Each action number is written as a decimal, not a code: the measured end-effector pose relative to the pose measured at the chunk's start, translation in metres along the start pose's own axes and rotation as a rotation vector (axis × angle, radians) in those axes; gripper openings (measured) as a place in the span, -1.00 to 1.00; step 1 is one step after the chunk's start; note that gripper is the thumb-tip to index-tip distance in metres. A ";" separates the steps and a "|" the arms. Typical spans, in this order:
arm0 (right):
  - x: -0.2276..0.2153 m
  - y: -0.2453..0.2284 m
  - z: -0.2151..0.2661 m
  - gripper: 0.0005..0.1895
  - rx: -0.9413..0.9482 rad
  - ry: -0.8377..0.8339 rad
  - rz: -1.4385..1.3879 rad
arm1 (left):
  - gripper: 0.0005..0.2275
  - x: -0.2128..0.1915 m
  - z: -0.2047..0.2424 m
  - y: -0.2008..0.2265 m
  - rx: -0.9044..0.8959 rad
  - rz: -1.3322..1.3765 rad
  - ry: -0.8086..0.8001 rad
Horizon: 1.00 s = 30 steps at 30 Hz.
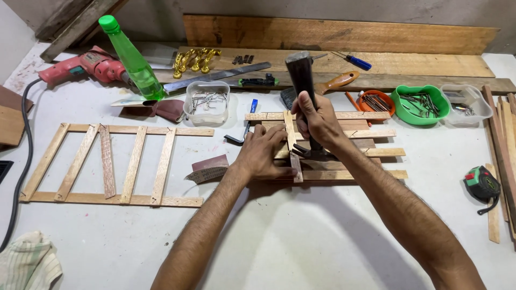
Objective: The user is building a wooden structure using thin wooden planks, glue, nails, and a hammer.
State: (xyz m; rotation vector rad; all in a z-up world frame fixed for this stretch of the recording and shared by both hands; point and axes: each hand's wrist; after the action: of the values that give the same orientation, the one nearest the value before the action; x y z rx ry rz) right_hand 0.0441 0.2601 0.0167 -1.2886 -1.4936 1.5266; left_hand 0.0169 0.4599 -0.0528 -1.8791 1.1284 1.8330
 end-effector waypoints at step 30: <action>0.001 -0.015 -0.005 -0.51 0.097 0.086 -0.338 | -0.06 0.004 -0.007 -0.001 0.017 -0.023 0.004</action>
State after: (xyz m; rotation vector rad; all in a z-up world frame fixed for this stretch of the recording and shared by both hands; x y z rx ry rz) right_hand 0.0458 0.2656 0.0319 -0.9751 -1.4766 1.2900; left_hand 0.0218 0.4548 -0.0555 -1.8788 1.1162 1.8025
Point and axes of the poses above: each hand's wrist, its own z-axis away from the middle knuckle, its own x-axis out of the palm, y = z × x, and after that the axes turned 10 degrees about x, right-handed
